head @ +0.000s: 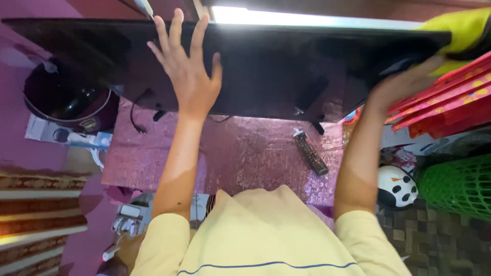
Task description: The person wipes the screen and back of a television with a cloth, then cleans a small fan and its detachable cover.
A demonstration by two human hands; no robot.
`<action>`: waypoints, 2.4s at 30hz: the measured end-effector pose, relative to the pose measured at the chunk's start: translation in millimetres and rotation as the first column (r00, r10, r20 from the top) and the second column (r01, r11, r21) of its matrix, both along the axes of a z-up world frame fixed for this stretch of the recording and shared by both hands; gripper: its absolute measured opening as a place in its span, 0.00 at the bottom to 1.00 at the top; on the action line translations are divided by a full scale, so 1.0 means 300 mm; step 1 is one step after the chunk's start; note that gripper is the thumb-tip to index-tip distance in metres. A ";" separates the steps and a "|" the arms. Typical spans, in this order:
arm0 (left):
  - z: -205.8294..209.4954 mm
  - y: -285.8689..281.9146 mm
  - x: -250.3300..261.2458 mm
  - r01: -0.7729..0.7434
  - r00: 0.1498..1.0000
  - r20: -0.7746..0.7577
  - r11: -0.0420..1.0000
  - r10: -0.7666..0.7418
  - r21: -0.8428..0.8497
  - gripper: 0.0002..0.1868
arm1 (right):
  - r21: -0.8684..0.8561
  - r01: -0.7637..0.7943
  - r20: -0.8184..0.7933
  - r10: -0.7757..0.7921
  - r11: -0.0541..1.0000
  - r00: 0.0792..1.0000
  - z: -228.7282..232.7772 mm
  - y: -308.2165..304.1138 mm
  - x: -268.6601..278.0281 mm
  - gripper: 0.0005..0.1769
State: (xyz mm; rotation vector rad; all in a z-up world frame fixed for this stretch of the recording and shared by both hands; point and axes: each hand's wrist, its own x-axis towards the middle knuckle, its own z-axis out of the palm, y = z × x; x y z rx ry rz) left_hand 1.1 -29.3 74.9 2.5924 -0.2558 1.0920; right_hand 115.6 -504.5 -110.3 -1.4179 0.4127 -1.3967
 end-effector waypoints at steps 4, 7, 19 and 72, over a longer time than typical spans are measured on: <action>-0.074 -0.060 0.008 0.054 0.998 0.017 0.995 -0.053 -0.080 0.42 | -0.202 0.152 -0.207 -0.194 0.968 0.959 -0.390 0.064 -0.069 0.23; -0.195 -0.128 -0.004 0.095 0.994 -0.052 0.989 -0.101 -0.112 0.45 | 0.487 -0.119 -0.258 0.273 0.865 0.927 -0.542 0.193 -0.214 0.30; -1.188 -0.686 -0.154 -0.031 0.463 -0.759 0.847 -0.458 -0.530 0.47 | 0.448 -0.764 0.342 0.700 0.465 0.627 0.044 0.034 -0.382 0.29; -0.983 -0.268 -0.305 -0.455 0.372 -0.015 -0.168 -0.928 -0.874 0.59 | -0.503 -0.845 -0.689 0.505 0.182 0.520 0.132 0.755 -0.714 0.39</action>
